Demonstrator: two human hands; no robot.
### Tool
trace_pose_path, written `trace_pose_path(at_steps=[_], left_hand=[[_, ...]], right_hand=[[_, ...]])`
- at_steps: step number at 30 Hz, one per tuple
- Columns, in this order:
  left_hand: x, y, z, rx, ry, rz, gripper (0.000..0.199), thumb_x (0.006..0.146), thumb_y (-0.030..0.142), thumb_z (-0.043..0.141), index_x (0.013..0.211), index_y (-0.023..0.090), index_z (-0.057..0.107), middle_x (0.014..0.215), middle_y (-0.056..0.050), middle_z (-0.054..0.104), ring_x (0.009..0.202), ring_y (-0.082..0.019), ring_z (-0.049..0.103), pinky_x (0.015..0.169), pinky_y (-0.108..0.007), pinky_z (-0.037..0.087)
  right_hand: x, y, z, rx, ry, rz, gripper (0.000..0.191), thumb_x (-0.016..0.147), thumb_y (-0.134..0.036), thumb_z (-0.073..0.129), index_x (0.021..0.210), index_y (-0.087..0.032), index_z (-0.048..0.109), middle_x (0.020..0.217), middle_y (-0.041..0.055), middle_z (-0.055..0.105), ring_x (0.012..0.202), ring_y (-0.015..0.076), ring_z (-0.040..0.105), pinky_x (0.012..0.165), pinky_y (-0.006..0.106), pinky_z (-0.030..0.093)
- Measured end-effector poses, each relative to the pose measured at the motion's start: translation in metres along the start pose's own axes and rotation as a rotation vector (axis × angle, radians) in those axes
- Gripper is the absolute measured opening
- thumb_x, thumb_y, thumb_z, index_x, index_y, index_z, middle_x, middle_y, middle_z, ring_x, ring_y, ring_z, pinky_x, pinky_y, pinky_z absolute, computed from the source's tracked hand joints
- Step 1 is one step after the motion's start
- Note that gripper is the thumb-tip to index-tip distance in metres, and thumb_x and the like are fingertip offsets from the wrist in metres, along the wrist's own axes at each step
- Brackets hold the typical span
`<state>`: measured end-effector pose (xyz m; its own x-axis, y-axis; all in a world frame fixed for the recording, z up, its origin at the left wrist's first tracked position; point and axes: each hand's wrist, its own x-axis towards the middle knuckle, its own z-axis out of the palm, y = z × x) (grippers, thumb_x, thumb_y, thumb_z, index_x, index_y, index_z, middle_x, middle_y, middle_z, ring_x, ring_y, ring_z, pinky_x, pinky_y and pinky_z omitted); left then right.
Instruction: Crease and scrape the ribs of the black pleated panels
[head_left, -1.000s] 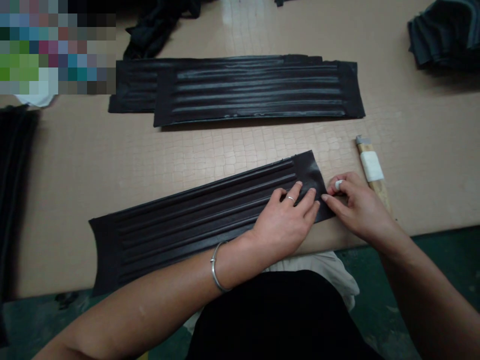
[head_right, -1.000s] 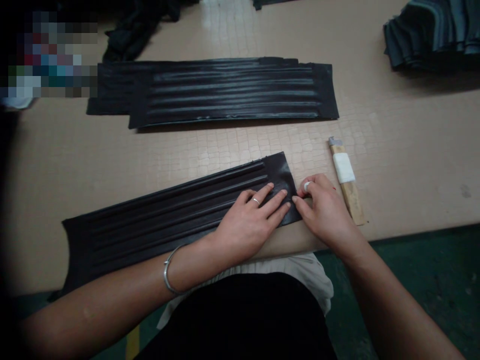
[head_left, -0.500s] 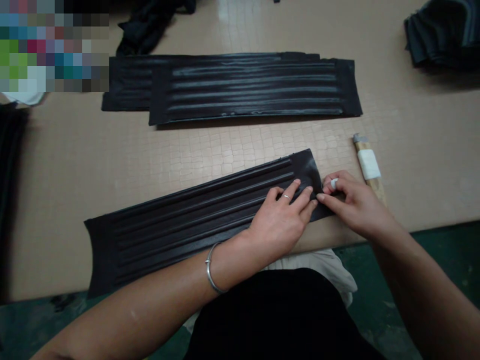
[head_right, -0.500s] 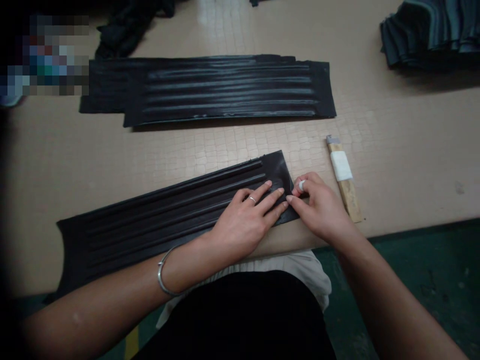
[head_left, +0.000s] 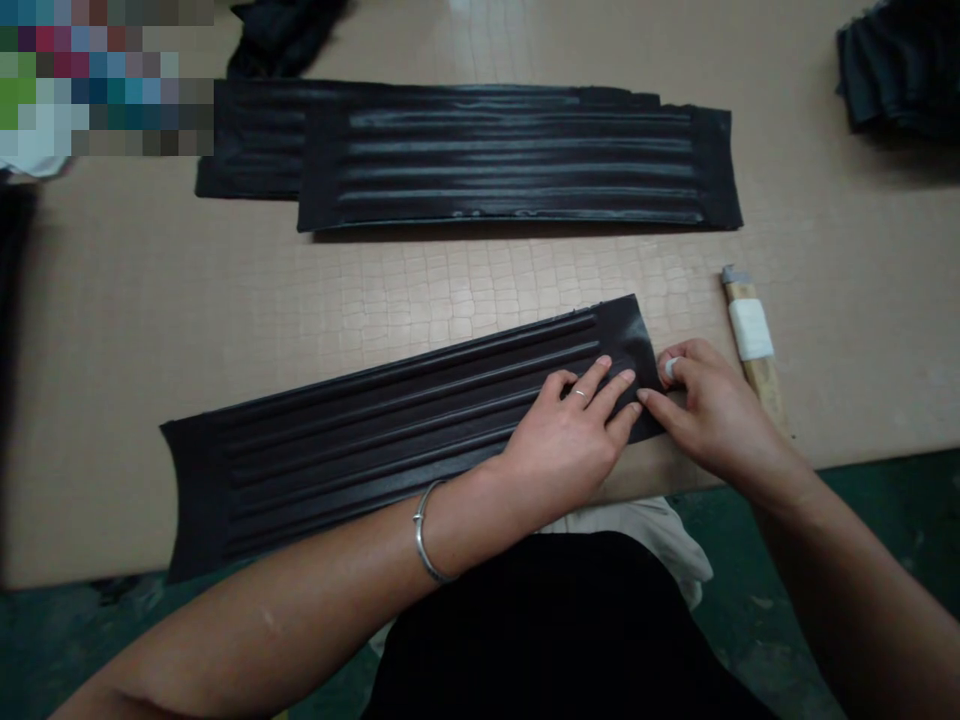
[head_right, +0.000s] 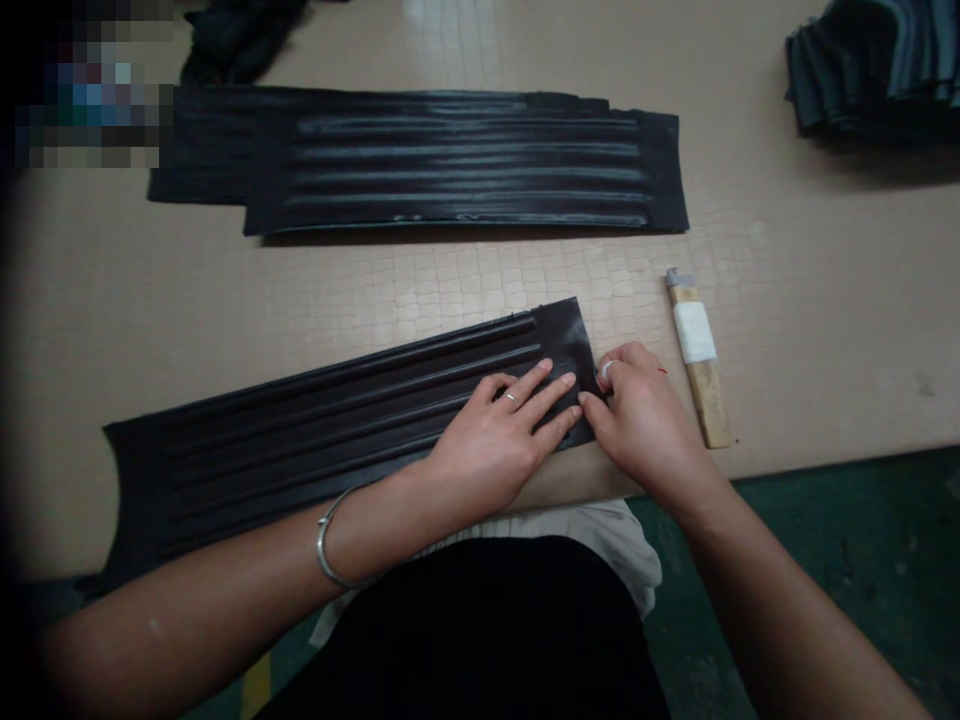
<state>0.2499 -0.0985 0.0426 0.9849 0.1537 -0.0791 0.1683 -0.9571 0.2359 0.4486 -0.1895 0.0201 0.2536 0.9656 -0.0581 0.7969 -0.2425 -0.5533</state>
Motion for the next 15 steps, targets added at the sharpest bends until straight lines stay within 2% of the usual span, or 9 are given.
trace_pose_path(at_steps=[11, 15], left_hand=[[-0.0003, -0.0019, 0.0045, -0.01, 0.044, 0.009, 0.043, 0.106, 0.02, 0.041, 0.146, 0.015, 0.057, 0.161, -0.016, 0.045, 0.148, -0.039, 0.043, 0.101, -0.05, 0.047], [-0.001, -0.0018, 0.0052, 0.018, 0.064, 0.018, 0.042, 0.107, 0.021, 0.042, 0.146, 0.016, 0.058, 0.16, -0.016, 0.046, 0.147, -0.039, 0.045, 0.1, -0.05, 0.047]], right_hand=[[0.0051, 0.0014, -0.0022, -0.024, -0.024, -0.002, 0.021, 0.082, -0.036, 0.061, 0.074, -0.027, 0.045, 0.089, 0.0084, 0.057, 0.085, 0.028, 0.058, 0.074, 0.045, 0.048], [0.0051, 0.0054, -0.0049, 0.033, -0.032, -0.004, 0.02, 0.083, -0.037, 0.064, 0.078, -0.026, 0.048, 0.094, 0.008, 0.057, 0.087, 0.0261, 0.058, 0.076, 0.042, 0.051]])
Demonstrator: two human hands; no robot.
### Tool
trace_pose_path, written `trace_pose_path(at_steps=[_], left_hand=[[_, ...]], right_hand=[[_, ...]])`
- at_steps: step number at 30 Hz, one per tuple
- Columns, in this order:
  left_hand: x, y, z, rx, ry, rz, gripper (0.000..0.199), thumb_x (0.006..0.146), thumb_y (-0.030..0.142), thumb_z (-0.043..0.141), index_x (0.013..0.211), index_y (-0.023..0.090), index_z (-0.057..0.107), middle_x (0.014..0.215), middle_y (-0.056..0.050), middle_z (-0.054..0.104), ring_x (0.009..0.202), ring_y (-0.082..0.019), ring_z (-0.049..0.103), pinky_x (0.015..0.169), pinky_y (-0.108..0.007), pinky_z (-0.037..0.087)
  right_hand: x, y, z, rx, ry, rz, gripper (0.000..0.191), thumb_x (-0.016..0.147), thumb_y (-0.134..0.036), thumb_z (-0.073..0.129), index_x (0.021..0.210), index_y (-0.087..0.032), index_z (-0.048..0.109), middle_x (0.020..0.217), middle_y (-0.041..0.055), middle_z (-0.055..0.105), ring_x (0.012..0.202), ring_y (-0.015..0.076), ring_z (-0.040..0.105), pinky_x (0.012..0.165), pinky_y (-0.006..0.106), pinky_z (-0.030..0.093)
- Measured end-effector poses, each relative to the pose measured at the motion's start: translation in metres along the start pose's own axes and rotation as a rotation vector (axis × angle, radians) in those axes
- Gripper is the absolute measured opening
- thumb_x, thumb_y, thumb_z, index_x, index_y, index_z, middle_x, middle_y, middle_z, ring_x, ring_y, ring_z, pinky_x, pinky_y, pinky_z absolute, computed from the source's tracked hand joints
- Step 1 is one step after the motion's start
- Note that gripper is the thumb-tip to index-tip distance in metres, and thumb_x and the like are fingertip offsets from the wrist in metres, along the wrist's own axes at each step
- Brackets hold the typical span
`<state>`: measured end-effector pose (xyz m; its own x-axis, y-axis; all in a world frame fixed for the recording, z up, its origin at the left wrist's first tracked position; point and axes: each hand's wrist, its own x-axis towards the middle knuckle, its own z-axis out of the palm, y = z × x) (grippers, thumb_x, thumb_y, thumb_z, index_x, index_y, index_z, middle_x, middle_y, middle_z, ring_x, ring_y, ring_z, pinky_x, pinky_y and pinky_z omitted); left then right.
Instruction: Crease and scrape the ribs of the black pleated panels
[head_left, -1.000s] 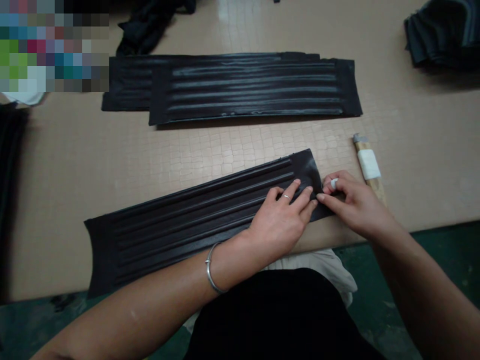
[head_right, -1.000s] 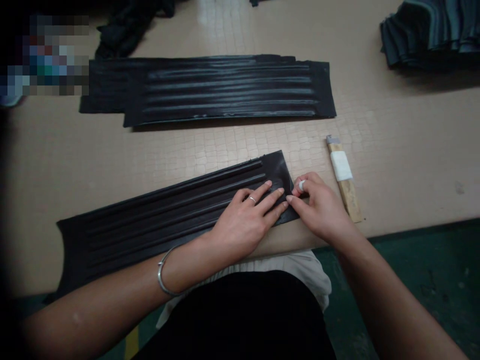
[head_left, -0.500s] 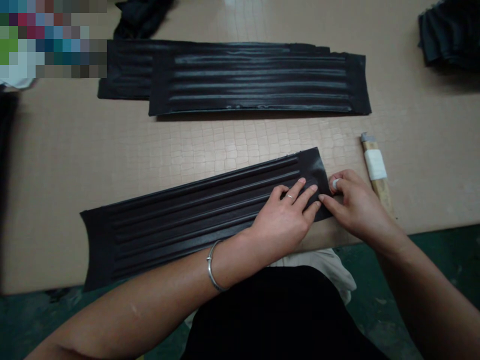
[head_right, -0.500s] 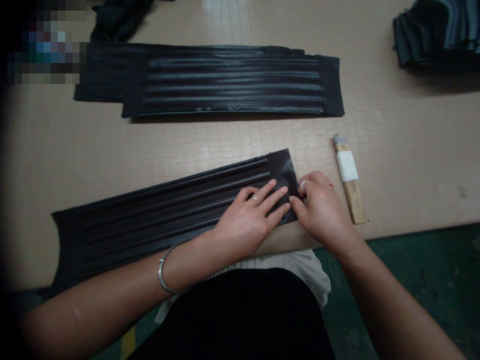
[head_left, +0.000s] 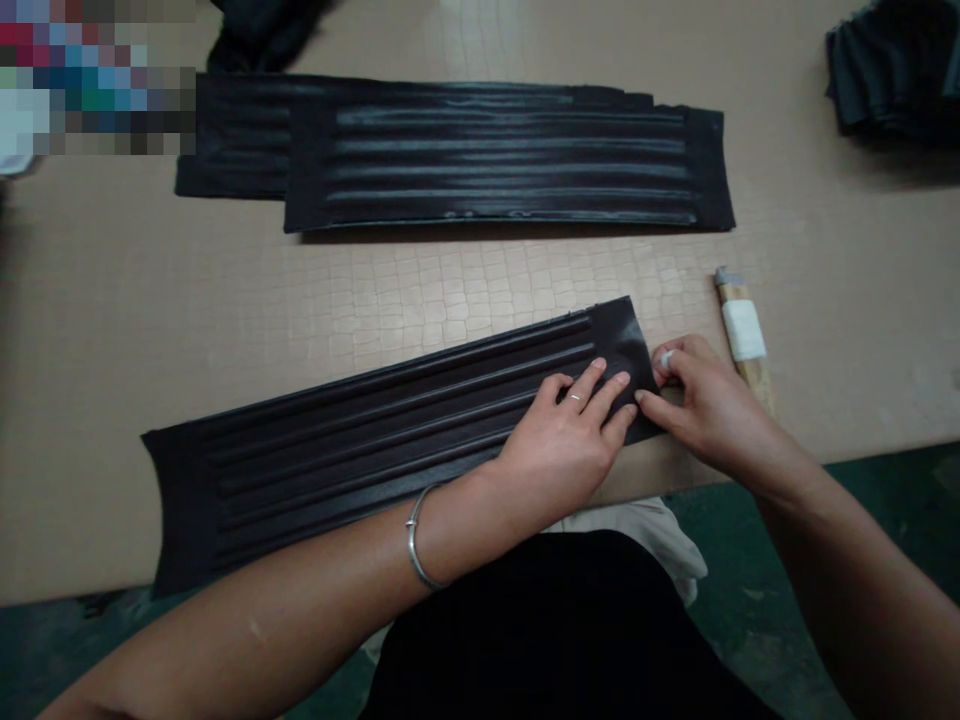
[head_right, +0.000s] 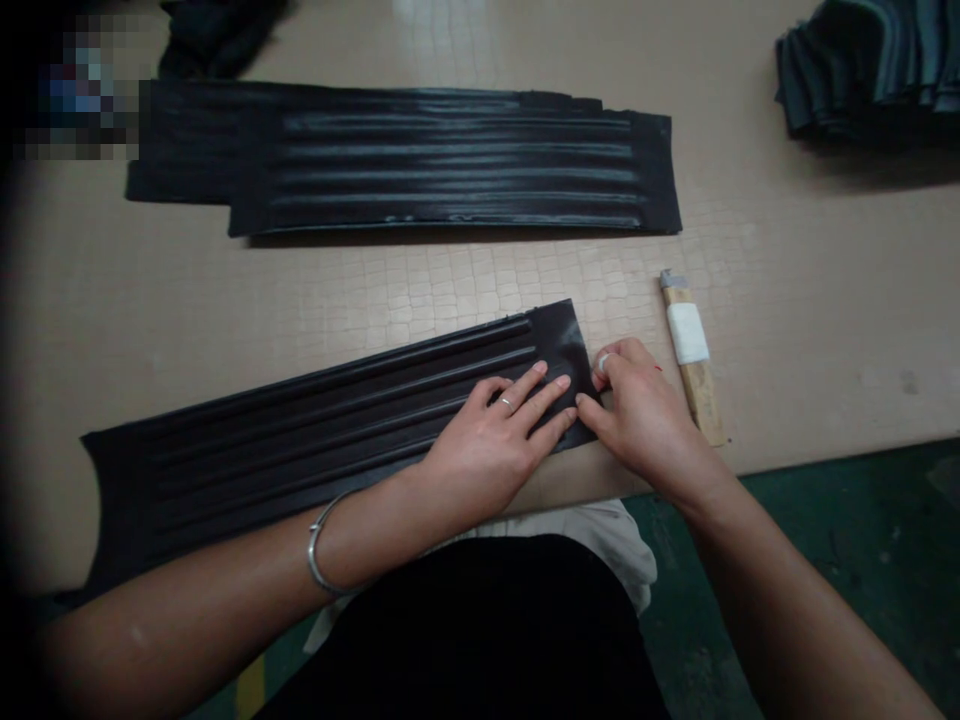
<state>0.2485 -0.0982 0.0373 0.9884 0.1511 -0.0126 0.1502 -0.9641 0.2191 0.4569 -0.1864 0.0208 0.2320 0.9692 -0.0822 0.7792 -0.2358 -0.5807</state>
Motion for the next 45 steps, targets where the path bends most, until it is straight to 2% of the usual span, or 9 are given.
trace_pose_path(at_steps=[7, 12, 21, 28, 33, 35, 38, 42, 45], left_hand=[[-0.004, -0.002, 0.002, 0.083, 0.012, 0.094, 0.043, 0.106, 0.019, 0.043, 0.146, 0.013, 0.057, 0.16, -0.017, 0.047, 0.144, -0.044, 0.046, 0.098, -0.053, 0.047], [-0.003, -0.004, 0.005, 0.1, 0.015, 0.164, 0.041, 0.107, 0.015, 0.034, 0.136, 0.014, 0.064, 0.157, -0.012, 0.051, 0.144, -0.033, 0.048, 0.098, -0.054, 0.048], [0.003, -0.004, -0.004, 0.134, -0.047, 0.16, 0.045, 0.108, 0.014, 0.029, 0.139, 0.014, 0.062, 0.156, -0.008, 0.054, 0.14, -0.025, 0.052, 0.098, -0.05, 0.049], [0.004, -0.009, -0.006, 0.119, -0.065, 0.159, 0.046, 0.108, 0.014, 0.031, 0.148, 0.013, 0.053, 0.162, -0.007, 0.045, 0.143, -0.024, 0.05, 0.1, -0.048, 0.048], [0.0, -0.011, -0.003, 0.055, -0.005, 0.173, 0.04, 0.108, 0.016, 0.035, 0.137, 0.012, 0.062, 0.148, -0.012, 0.06, 0.14, -0.025, 0.053, 0.105, -0.046, 0.048], [-0.003, -0.011, 0.0, 0.033, 0.02, 0.156, 0.039, 0.108, 0.016, 0.036, 0.136, 0.01, 0.062, 0.142, -0.014, 0.064, 0.141, -0.026, 0.053, 0.11, -0.045, 0.046], [-0.007, -0.009, 0.007, 0.019, 0.027, 0.126, 0.039, 0.108, 0.017, 0.038, 0.139, 0.009, 0.059, 0.145, -0.015, 0.062, 0.144, -0.028, 0.051, 0.115, -0.047, 0.044], [-0.012, -0.007, 0.014, -0.027, 0.037, 0.087, 0.04, 0.107, 0.018, 0.041, 0.143, 0.012, 0.056, 0.151, -0.014, 0.058, 0.147, -0.027, 0.047, 0.12, -0.049, 0.041], [-0.023, -0.008, 0.013, -0.092, 0.067, 0.028, 0.042, 0.106, 0.014, 0.041, 0.146, 0.013, 0.053, 0.157, -0.011, 0.052, 0.151, -0.024, 0.042, 0.124, -0.048, 0.037]], right_hand=[[-0.002, 0.005, -0.003, 0.091, 0.027, 0.011, 0.021, 0.085, -0.038, 0.068, 0.079, -0.025, 0.054, 0.098, 0.0074, 0.057, 0.091, 0.0245, 0.06, 0.082, 0.041, 0.053], [-0.003, 0.005, -0.002, 0.155, 0.02, 0.022, 0.018, 0.088, -0.036, 0.065, 0.079, -0.024, 0.056, 0.103, 0.0082, 0.059, 0.093, 0.0242, 0.062, 0.081, 0.04, 0.053], [-0.006, 0.006, -0.001, 0.167, 0.05, -0.015, 0.011, 0.09, -0.028, 0.062, 0.082, -0.023, 0.058, 0.101, 0.0078, 0.06, 0.093, 0.0223, 0.062, 0.081, 0.038, 0.052], [-0.006, 0.009, 0.003, 0.159, 0.07, -0.061, 0.009, 0.09, -0.025, 0.06, 0.083, -0.022, 0.055, 0.1, 0.0084, 0.057, 0.093, 0.0237, 0.06, 0.081, 0.041, 0.049], [-0.007, 0.013, 0.007, 0.164, 0.094, -0.095, 0.011, 0.09, -0.027, 0.063, 0.089, -0.022, 0.054, 0.103, 0.0094, 0.058, 0.098, 0.0254, 0.06, 0.086, 0.042, 0.049], [-0.007, 0.012, 0.012, 0.142, 0.123, -0.089, 0.017, 0.089, -0.03, 0.067, 0.091, -0.022, 0.053, 0.105, 0.01, 0.058, 0.099, 0.0267, 0.06, 0.088, 0.044, 0.05], [-0.01, 0.006, 0.023, 0.077, 0.192, -0.036, 0.023, 0.087, -0.032, 0.071, 0.092, -0.023, 0.05, 0.108, 0.0114, 0.059, 0.102, 0.0294, 0.059, 0.091, 0.047, 0.049], [-0.018, 0.001, 0.037, -0.014, 0.34, 0.074, 0.016, 0.092, -0.031, 0.065, 0.098, -0.022, 0.054, 0.114, 0.013, 0.061, 0.111, 0.033, 0.057, 0.098, 0.055, 0.047], [-0.026, -0.004, 0.038, -0.023, 0.489, 0.108, 0.014, 0.097, -0.029, 0.057, 0.107, -0.019, 0.057, 0.117, 0.0157, 0.061, 0.116, 0.0332, 0.057, 0.103, 0.057, 0.047]])
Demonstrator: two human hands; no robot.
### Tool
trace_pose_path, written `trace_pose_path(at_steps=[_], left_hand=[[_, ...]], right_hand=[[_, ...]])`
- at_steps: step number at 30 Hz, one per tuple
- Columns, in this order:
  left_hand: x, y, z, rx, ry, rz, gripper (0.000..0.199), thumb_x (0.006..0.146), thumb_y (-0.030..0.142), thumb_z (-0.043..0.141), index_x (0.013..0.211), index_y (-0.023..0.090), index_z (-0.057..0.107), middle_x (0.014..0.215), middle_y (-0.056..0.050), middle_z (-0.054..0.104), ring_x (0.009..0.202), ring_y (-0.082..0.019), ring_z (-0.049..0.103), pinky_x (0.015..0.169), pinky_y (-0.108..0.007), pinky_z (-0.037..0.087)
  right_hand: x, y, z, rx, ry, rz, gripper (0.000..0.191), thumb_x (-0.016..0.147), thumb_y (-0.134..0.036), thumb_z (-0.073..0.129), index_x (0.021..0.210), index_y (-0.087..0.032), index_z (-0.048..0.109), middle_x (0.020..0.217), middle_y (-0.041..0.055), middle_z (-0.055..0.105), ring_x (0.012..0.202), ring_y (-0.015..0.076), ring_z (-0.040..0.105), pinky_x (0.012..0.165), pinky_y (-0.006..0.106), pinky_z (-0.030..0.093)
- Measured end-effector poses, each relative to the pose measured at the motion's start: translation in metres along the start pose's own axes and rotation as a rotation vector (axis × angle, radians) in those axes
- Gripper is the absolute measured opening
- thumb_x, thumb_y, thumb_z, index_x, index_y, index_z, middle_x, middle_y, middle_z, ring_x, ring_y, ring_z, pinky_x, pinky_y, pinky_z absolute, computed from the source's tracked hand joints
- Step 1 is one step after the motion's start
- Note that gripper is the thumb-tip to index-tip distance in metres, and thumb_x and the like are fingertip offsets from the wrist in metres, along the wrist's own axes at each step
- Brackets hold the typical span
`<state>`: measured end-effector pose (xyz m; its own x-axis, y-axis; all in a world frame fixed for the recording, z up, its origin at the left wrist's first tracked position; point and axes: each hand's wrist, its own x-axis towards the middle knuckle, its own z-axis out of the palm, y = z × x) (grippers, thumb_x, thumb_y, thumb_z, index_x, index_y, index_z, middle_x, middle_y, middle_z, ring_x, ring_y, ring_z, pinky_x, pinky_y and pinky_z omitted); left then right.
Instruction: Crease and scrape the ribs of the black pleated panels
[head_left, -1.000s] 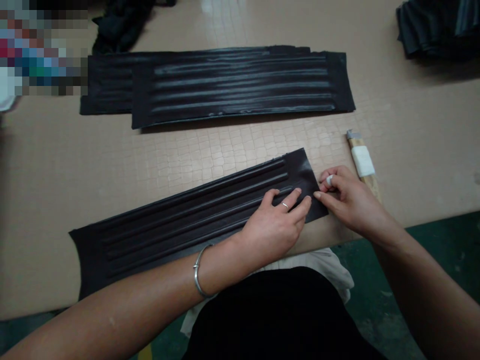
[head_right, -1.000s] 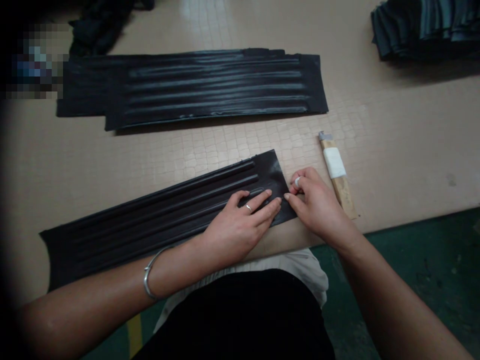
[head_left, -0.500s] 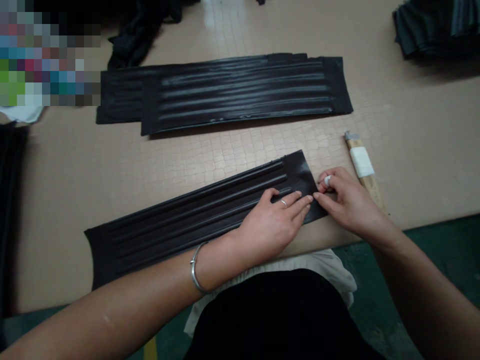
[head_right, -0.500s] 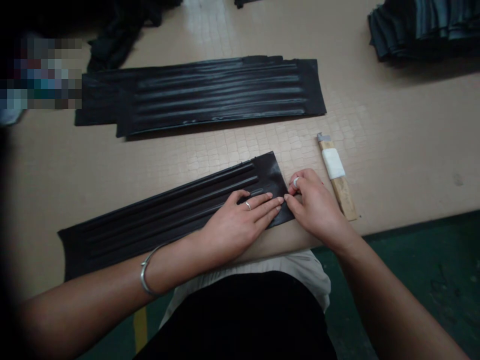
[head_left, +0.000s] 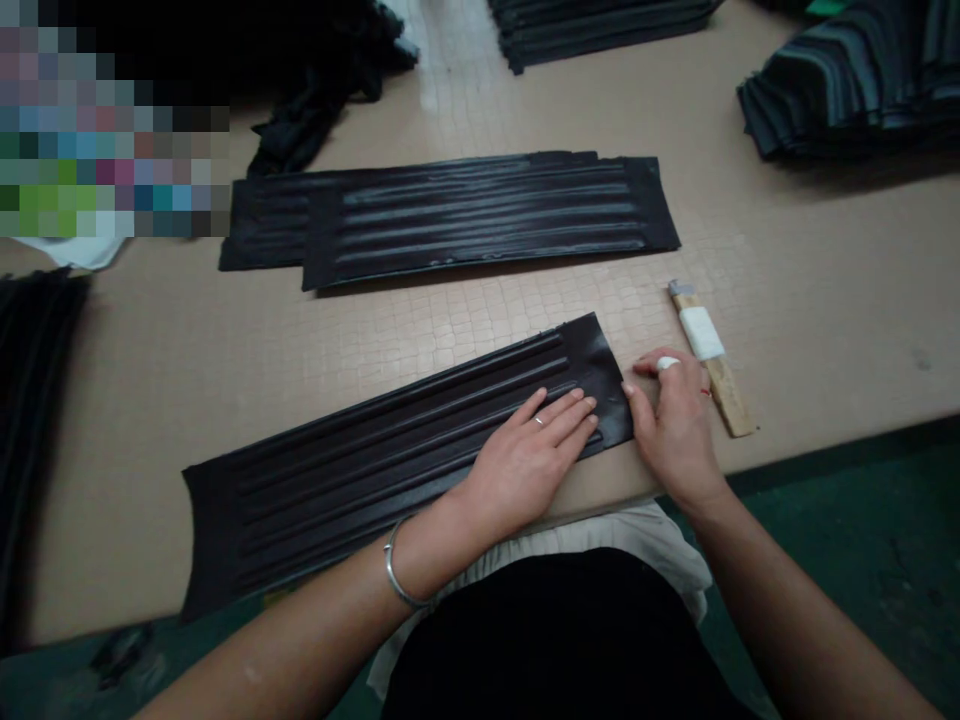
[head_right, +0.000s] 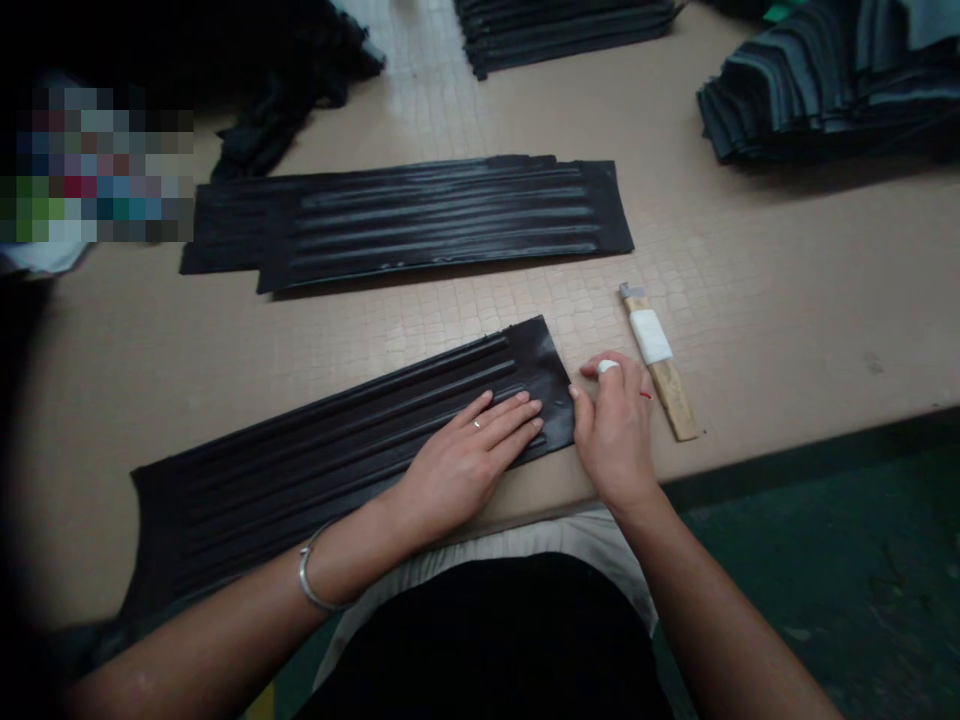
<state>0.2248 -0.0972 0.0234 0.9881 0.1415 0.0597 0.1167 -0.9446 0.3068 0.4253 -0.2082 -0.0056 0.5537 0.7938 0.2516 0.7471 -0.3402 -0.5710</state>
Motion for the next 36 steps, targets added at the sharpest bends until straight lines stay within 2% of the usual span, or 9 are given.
trace_pose_path(at_steps=[2, 4, 9, 12, 16, 24, 29, 34, 36], left_hand=[[-0.013, -0.003, -0.006, -0.023, 0.042, -0.082, 0.045, 0.104, 0.01, 0.04, 0.147, 0.012, 0.052, 0.161, -0.01, 0.047, 0.154, -0.023, 0.036, 0.126, -0.046, 0.035], [-0.029, -0.009, -0.014, -0.009, 0.097, -0.207, 0.046, 0.104, 0.01, 0.039, 0.148, 0.01, 0.05, 0.163, -0.012, 0.043, 0.157, -0.023, 0.031, 0.127, -0.047, 0.034], [-0.063, -0.032, -0.021, 0.138, 0.077, -0.475, 0.055, 0.107, 0.029, 0.043, 0.159, 0.012, 0.036, 0.168, -0.013, 0.033, 0.159, -0.032, 0.022, 0.124, -0.06, 0.032], [-0.071, -0.04, -0.014, 0.183, 0.016, -0.504, 0.06, 0.106, 0.035, 0.043, 0.163, 0.018, 0.03, 0.169, -0.01, 0.03, 0.158, -0.032, 0.024, 0.126, -0.062, 0.025], [-0.073, -0.04, -0.006, 0.172, 0.017, -0.532, 0.063, 0.106, 0.039, 0.044, 0.164, 0.023, 0.028, 0.169, -0.007, 0.03, 0.158, -0.03, 0.025, 0.129, -0.059, 0.014], [-0.073, -0.042, -0.007, 0.145, 0.035, -0.505, 0.07, 0.103, 0.033, 0.05, 0.166, 0.022, 0.021, 0.168, -0.012, 0.032, 0.156, -0.035, 0.03, 0.127, -0.065, 0.016], [-0.075, -0.042, -0.008, 0.129, 0.081, -0.487, 0.069, 0.103, 0.032, 0.051, 0.165, 0.023, 0.023, 0.166, -0.013, 0.036, 0.155, -0.036, 0.032, 0.125, -0.066, 0.022], [-0.071, -0.045, -0.03, 0.04, 0.047, -0.51, 0.064, 0.104, 0.031, 0.046, 0.163, 0.017, 0.024, 0.166, -0.018, 0.037, 0.155, -0.033, 0.033, 0.124, -0.063, 0.029], [-0.053, -0.051, -0.04, 0.005, 0.055, -0.495, 0.06, 0.103, 0.03, 0.048, 0.159, 0.015, 0.032, 0.162, -0.019, 0.043, 0.153, -0.032, 0.038, 0.123, -0.059, 0.033]], right_hand=[[-0.003, -0.011, -0.002, 0.019, 0.066, -0.038, 0.022, 0.102, -0.028, 0.05, 0.119, -0.017, 0.058, 0.125, 0.0185, 0.061, 0.123, 0.0322, 0.056, 0.108, 0.057, 0.045], [-0.004, -0.032, 0.001, 0.045, 0.028, -0.142, 0.037, 0.105, -0.029, 0.045, 0.138, -0.015, 0.052, 0.142, 0.021, 0.055, 0.138, 0.0306, 0.049, 0.116, 0.056, 0.041], [0.007, -0.092, 0.039, 0.052, -0.321, -0.367, 0.079, 0.106, -0.056, 0.04, 0.162, -0.003, 0.02, 0.168, 0.0248, 0.021, 0.159, 0.0293, 0.011, 0.127, 0.053, 0.027], [0.017, -0.095, 0.059, -0.036, -0.38, -0.332, 0.087, 0.105, -0.064, 0.035, 0.161, 0.001, 0.022, 0.168, 0.0251, 0.017, 0.159, 0.0293, 0.004, 0.128, 0.054, 0.022], [0.033, -0.07, 0.061, -0.19, -0.372, -0.298, 0.091, 0.103, -0.067, 0.038, 0.16, 0.003, 0.025, 0.169, 0.0246, 0.013, 0.159, 0.0307, 0.0, 0.129, 0.056, 0.017], [0.094, -0.036, 0.056, -0.253, -0.4, -0.418, 0.072, 0.104, -0.06, 0.043, 0.161, -0.016, 0.035, 0.169, 0.0102, 0.025, 0.158, 0.0313, 0.014, 0.127, 0.062, 0.012], [0.12, -0.019, 0.053, -0.173, -0.254, -0.381, 0.049, 0.106, -0.034, 0.041, 0.149, -0.012, 0.051, 0.155, 0.0171, 0.05, 0.145, 0.031, 0.042, 0.119, 0.054, 0.035], [0.087, -0.003, 0.012, 0.001, 0.073, -0.198, 0.038, 0.103, -0.026, 0.041, 0.133, -0.015, 0.061, 0.129, 0.0174, 0.064, 0.123, 0.0302, 0.058, 0.107, 0.052, 0.047], [0.06, 0.001, -0.003, 0.064, 0.087, -0.088, 0.032, 0.102, -0.029, 0.046, 0.125, -0.018, 0.065, 0.117, 0.0156, 0.066, 0.112, 0.0296, 0.062, 0.098, 0.051, 0.052]])
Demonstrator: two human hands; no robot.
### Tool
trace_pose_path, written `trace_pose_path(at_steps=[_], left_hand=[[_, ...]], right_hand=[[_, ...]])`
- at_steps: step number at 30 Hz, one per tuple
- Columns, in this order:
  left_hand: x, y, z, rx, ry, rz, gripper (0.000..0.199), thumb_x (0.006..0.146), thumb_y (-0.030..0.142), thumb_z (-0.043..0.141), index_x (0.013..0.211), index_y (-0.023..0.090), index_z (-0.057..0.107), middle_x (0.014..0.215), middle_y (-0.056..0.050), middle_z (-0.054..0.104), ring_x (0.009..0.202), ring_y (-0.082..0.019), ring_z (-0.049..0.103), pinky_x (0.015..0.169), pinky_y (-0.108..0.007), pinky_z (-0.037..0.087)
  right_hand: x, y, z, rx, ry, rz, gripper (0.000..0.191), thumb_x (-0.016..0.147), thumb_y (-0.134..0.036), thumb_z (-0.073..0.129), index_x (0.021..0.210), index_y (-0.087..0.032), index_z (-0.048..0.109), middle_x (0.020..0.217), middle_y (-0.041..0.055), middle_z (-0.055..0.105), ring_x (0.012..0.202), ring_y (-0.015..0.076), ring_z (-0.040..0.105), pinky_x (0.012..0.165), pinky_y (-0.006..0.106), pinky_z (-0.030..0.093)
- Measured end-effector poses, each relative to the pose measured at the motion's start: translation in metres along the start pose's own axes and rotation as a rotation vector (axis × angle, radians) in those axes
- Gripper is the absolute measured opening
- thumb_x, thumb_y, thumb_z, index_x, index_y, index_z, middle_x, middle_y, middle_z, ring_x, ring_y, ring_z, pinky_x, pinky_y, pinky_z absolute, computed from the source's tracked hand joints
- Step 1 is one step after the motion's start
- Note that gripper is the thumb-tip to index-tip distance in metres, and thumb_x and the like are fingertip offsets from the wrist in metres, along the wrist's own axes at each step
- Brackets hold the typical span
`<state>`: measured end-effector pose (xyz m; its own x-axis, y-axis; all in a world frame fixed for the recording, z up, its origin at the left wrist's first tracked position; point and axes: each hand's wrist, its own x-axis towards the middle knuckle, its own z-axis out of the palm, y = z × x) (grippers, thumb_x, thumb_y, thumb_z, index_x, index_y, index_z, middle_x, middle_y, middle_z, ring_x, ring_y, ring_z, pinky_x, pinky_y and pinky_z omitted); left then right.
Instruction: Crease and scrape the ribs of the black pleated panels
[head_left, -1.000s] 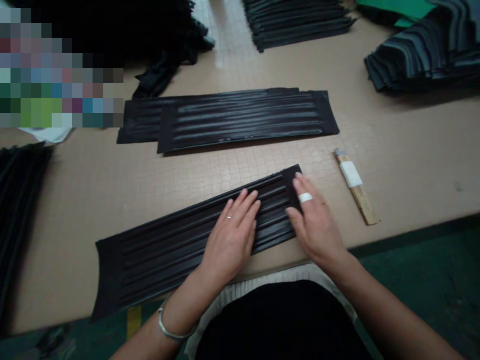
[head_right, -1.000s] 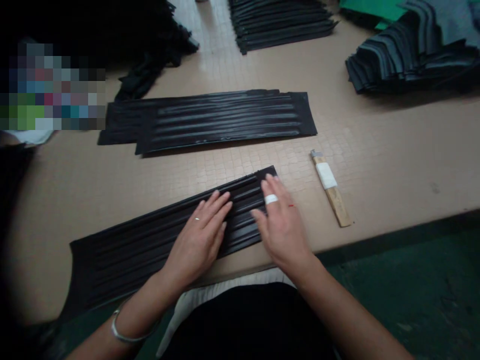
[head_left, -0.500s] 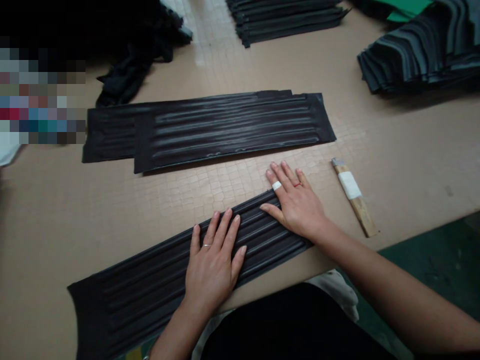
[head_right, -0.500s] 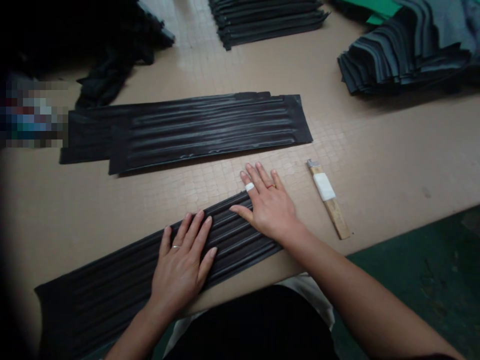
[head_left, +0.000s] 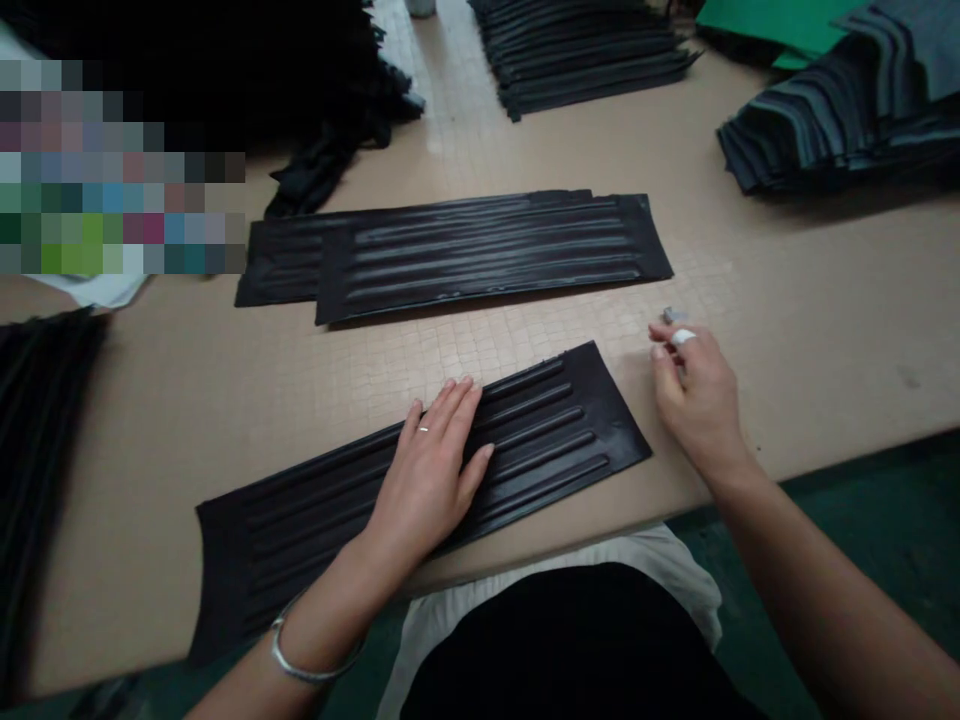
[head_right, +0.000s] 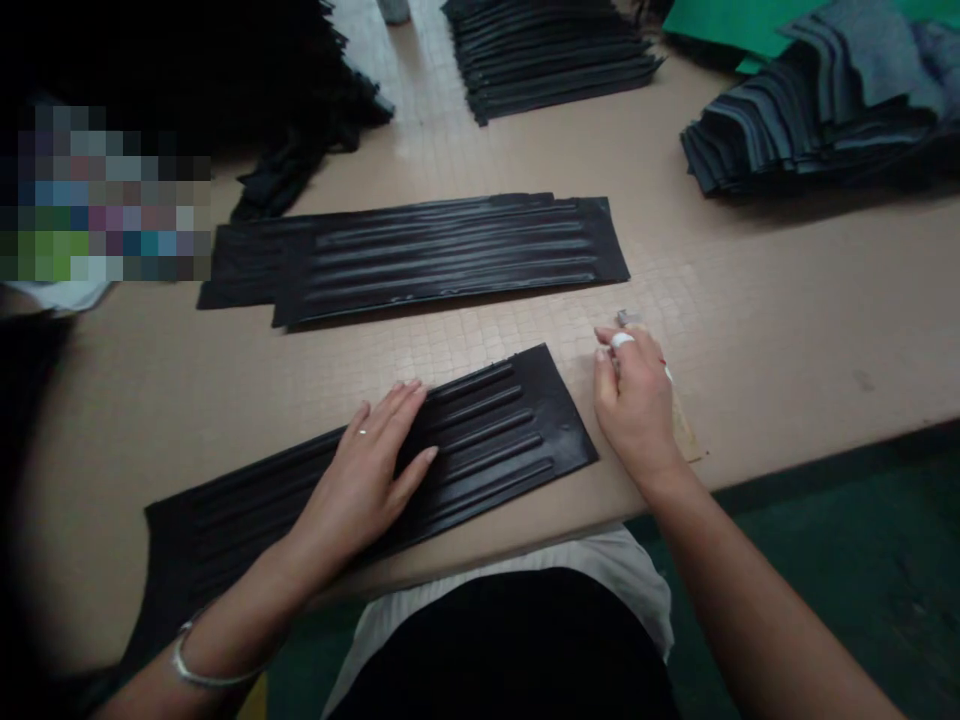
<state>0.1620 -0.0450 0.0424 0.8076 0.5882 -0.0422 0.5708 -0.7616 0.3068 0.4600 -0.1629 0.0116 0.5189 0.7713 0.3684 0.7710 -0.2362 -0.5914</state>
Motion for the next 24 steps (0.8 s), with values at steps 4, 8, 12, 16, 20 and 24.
trace_pose_path(at_steps=[4, 8, 12, 16, 20, 24], left_hand=[[0.073, 0.024, -0.002, -0.086, 0.015, 0.038, 0.046, 0.098, 0.027, 0.059, 0.139, 0.011, 0.052, 0.135, -0.019, 0.064, 0.128, -0.031, 0.06, 0.109, -0.047, 0.05], [0.149, 0.05, 0.009, -0.235, -0.215, 0.027, 0.03, 0.09, 0.033, 0.071, 0.113, 0.015, 0.065, 0.099, -0.008, 0.073, 0.091, -0.024, 0.069, 0.08, -0.034, 0.054], [0.174, 0.051, 0.006, -0.602, -0.502, 0.122, 0.024, 0.09, 0.037, 0.067, 0.08, 0.014, 0.069, 0.076, -0.002, 0.068, 0.073, -0.016, 0.062, 0.068, -0.026, 0.049], [0.166, 0.041, -0.012, -0.985, -0.59, 0.083, 0.027, 0.088, 0.04, 0.07, 0.09, 0.014, 0.072, 0.088, -0.003, 0.073, 0.08, -0.017, 0.066, 0.075, -0.027, 0.053], [0.162, 0.038, -0.021, -1.082, -0.629, -0.018, 0.025, 0.086, 0.038, 0.074, 0.088, 0.014, 0.072, 0.088, -0.004, 0.074, 0.077, -0.016, 0.067, 0.074, -0.027, 0.054], [0.163, 0.036, -0.017, -1.138, -0.679, -0.107, 0.021, 0.086, 0.034, 0.073, 0.088, 0.013, 0.073, 0.085, -0.004, 0.075, 0.07, -0.014, 0.067, 0.067, -0.025, 0.054]], right_hand=[[-0.049, -0.007, -0.011, 0.114, -0.109, 0.121, 0.031, 0.099, -0.033, 0.054, 0.124, -0.017, 0.064, 0.115, 0.0146, 0.064, 0.105, 0.0286, 0.064, 0.092, 0.05, 0.056], [-0.072, -0.018, -0.004, 0.157, -0.112, 0.141, 0.041, 0.097, -0.033, 0.059, 0.134, -0.017, 0.058, 0.129, 0.0176, 0.059, 0.123, 0.032, 0.057, 0.104, 0.057, 0.05], [-0.074, -0.026, -0.006, 0.25, -0.19, 0.273, 0.057, 0.093, -0.039, 0.066, 0.144, -0.018, 0.051, 0.132, 0.0171, 0.06, 0.113, 0.0299, 0.061, 0.098, 0.054, 0.053], [-0.062, -0.028, -0.012, 0.541, -0.344, 0.577, 0.037, 0.089, -0.047, 0.07, 0.114, -0.02, 0.067, 0.098, 0.0078, 0.071, 0.085, 0.0237, 0.067, 0.079, 0.042, 0.058], [-0.045, -0.03, -0.017, 0.853, -0.536, 0.745, 0.032, 0.08, -0.05, 0.078, 0.092, -0.021, 0.07, 0.085, 0.0042, 0.073, 0.077, 0.0213, 0.068, 0.067, 0.033, 0.057], [-0.038, -0.036, -0.021, 0.922, -0.611, 0.814, 0.034, 0.072, -0.049, 0.086, 0.086, -0.022, 0.071, 0.083, 0.0039, 0.074, 0.078, 0.0221, 0.069, 0.071, 0.034, 0.059]])
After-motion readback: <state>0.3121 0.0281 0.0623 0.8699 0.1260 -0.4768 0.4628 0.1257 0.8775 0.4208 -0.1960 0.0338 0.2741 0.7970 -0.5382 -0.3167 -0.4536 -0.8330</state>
